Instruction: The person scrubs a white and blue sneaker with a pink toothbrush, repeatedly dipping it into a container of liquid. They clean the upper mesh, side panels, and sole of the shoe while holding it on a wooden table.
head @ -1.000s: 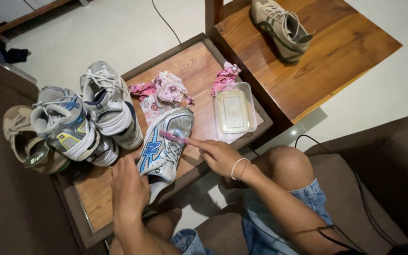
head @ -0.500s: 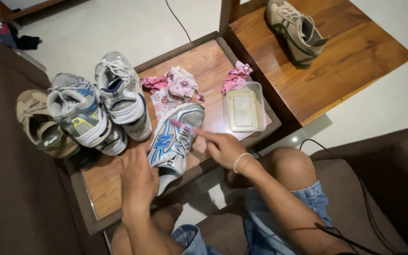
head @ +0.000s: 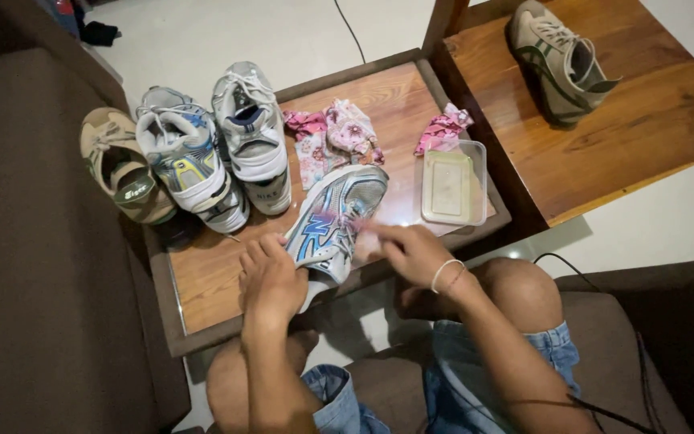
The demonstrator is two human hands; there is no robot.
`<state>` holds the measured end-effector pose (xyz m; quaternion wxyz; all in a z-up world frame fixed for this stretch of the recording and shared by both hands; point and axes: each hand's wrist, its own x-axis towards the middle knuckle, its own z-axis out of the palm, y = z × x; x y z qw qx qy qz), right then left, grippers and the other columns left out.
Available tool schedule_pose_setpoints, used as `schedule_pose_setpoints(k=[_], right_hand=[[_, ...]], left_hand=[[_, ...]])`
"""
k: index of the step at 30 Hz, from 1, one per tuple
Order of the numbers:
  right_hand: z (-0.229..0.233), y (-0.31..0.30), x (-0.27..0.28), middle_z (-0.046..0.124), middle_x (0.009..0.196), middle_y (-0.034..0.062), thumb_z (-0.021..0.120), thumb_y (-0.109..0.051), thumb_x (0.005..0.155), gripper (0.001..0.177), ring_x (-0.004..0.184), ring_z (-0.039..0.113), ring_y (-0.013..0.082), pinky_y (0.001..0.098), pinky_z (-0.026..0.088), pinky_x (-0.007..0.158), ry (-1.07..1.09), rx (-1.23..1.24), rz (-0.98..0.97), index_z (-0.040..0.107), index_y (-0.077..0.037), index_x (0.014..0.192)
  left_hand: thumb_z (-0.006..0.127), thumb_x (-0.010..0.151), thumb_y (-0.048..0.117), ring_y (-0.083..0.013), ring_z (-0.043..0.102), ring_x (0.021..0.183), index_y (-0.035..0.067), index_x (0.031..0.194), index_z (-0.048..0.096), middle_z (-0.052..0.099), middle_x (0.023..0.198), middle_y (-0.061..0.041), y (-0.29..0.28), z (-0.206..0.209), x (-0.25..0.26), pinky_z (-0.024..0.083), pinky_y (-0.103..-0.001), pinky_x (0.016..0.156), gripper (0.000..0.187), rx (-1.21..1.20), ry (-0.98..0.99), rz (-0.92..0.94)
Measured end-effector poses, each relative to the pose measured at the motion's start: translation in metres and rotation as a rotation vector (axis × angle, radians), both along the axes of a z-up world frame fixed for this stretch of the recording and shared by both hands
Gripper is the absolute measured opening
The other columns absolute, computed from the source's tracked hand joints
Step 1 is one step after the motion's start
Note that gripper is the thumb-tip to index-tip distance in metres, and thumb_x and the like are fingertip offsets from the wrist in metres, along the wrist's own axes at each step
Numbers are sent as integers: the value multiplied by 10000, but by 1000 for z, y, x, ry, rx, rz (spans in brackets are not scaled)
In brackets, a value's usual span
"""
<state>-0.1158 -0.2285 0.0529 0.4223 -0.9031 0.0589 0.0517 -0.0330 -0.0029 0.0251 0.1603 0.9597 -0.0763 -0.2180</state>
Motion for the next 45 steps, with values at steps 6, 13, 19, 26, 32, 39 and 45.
schedule_pose_setpoints(k=[6, 13, 19, 26, 32, 39, 45], right_hand=[[2, 8, 0, 757, 1227, 89, 557, -121, 870, 475, 1139, 700, 381, 507, 550, 997, 1, 190, 132, 709, -241, 1304], [-14, -4, -2, 795, 1024, 110, 550, -91, 898, 533, 999, 724, 358, 494, 564, 938, -81, -66, 4, 653, -275, 1388], [-22, -2, -3, 802, 935, 158, 549, -69, 891, 483, 910, 740, 394, 515, 580, 890, -70, -51, 56, 707, -221, 1322], [-4, 7, -7, 812, 1040, 124, 551, -62, 876, 536, 968, 749, 375, 493, 584, 908, -5, 54, 160, 687, -262, 1355], [-2, 4, -7, 802, 1065, 120, 551, -55, 877, 540, 987, 744, 372, 500, 583, 902, -1, 27, 154, 685, -271, 1354], [-25, -6, -2, 795, 978, 96, 576, -76, 903, 547, 937, 742, 302, 452, 584, 899, -115, -172, 27, 645, -292, 1401], [2, 3, -11, 804, 1086, 171, 548, -17, 862, 509, 996, 748, 403, 512, 580, 913, -20, 163, 152, 726, -201, 1302]], left_hand=[[646, 861, 281, -416, 405, 1268, 127, 1203, 364, 424, 1281, -162, 5, 0, 2, 402, -547, 1053, 470, -13, 49, 10], [639, 848, 259, -417, 403, 1305, 123, 1210, 386, 454, 1277, -164, 7, 29, -3, 390, -542, 1080, 461, -81, 75, 12], [734, 785, 335, -399, 396, 1330, 150, 1191, 396, 459, 1272, -141, 14, 28, 0, 402, -550, 1072, 560, -130, 124, -24], [835, 725, 346, -410, 417, 1339, 139, 1165, 415, 485, 1260, -157, 20, 24, 0, 422, -543, 1084, 643, -178, 122, -39], [860, 709, 326, -424, 430, 1332, 127, 1160, 420, 490, 1260, -167, 20, 19, 2, 422, -545, 1091, 660, -199, 110, -44], [864, 706, 359, -408, 436, 1342, 143, 1176, 426, 490, 1277, -149, 22, 24, 4, 430, -527, 1096, 678, -188, 115, -35], [854, 722, 321, -407, 451, 1338, 126, 1177, 448, 502, 1278, -154, 17, 36, 0, 442, -526, 1083, 640, -159, 136, -55]])
